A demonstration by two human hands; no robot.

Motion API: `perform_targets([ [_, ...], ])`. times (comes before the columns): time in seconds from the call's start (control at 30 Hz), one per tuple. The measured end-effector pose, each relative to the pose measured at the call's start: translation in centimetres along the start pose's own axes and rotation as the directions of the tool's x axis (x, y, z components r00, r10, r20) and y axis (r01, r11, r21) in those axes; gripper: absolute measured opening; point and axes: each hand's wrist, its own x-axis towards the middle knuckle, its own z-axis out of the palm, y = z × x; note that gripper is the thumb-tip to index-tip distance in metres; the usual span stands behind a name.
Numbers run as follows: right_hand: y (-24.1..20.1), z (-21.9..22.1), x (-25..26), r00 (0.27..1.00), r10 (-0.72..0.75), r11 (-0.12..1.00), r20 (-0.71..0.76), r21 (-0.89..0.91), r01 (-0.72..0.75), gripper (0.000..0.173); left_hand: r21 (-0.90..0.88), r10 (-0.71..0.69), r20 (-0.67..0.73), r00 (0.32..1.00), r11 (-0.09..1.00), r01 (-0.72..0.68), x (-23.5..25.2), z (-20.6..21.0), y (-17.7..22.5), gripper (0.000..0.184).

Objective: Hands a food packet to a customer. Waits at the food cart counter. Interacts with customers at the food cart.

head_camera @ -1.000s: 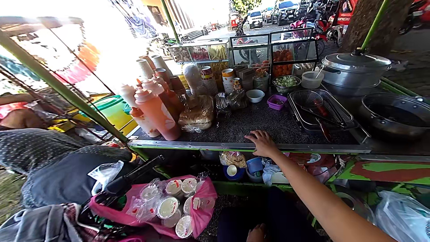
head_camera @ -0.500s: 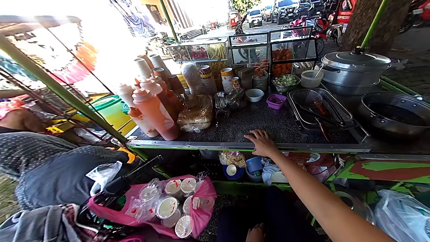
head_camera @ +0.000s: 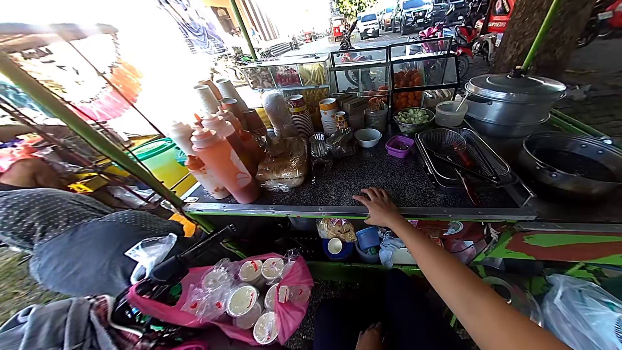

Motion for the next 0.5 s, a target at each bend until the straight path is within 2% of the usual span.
perform_targets([
  [0.5,0.11,0.05,0.05,1.000,-0.012,1.000,-0.015,0.013,0.012,0.091,-0.005,-0.003,-0.011,1.000,1.000,0.003,0.01,0.10,-0.02,0.043],
])
